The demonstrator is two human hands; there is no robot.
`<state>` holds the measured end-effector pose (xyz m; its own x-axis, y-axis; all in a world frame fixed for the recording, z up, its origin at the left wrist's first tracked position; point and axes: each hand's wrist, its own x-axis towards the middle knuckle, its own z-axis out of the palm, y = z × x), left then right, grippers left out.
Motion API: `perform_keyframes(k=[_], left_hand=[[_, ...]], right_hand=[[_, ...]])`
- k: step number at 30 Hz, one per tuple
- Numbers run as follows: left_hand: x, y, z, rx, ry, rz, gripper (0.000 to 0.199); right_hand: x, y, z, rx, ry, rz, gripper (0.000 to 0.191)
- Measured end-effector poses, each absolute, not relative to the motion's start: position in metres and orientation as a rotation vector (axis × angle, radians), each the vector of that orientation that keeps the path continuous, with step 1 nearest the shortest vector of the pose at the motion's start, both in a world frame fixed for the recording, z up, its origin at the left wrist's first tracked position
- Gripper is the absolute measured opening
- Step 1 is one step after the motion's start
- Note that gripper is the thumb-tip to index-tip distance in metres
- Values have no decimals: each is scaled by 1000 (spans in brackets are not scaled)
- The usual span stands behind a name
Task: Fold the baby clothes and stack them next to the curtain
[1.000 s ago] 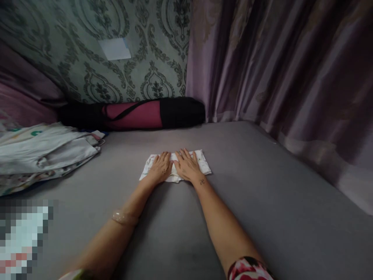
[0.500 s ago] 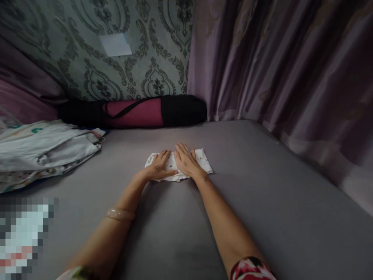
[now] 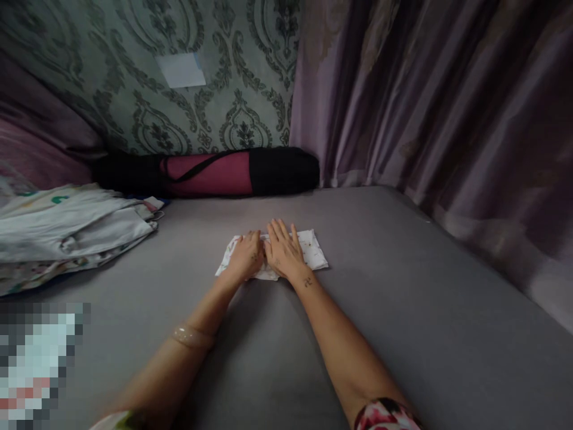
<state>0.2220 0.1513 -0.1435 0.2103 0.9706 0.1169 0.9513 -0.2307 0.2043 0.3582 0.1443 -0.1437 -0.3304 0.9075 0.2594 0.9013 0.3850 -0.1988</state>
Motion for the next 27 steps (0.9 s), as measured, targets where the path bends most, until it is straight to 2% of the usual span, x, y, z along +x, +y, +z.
perform_keyframes(k=[6,15,27], left_hand=[[233,141,-166,2433,1912,296,53],[229,147,-160,2447,2037,388,61],[225,148,-164,2394,2067,304,67]], right_hand=[[360,144,-158,-1644,-2379,161,57],[365,145,-151,-1656,-2309,83,57],[376,148,-156,-1735,-2307,125,58]])
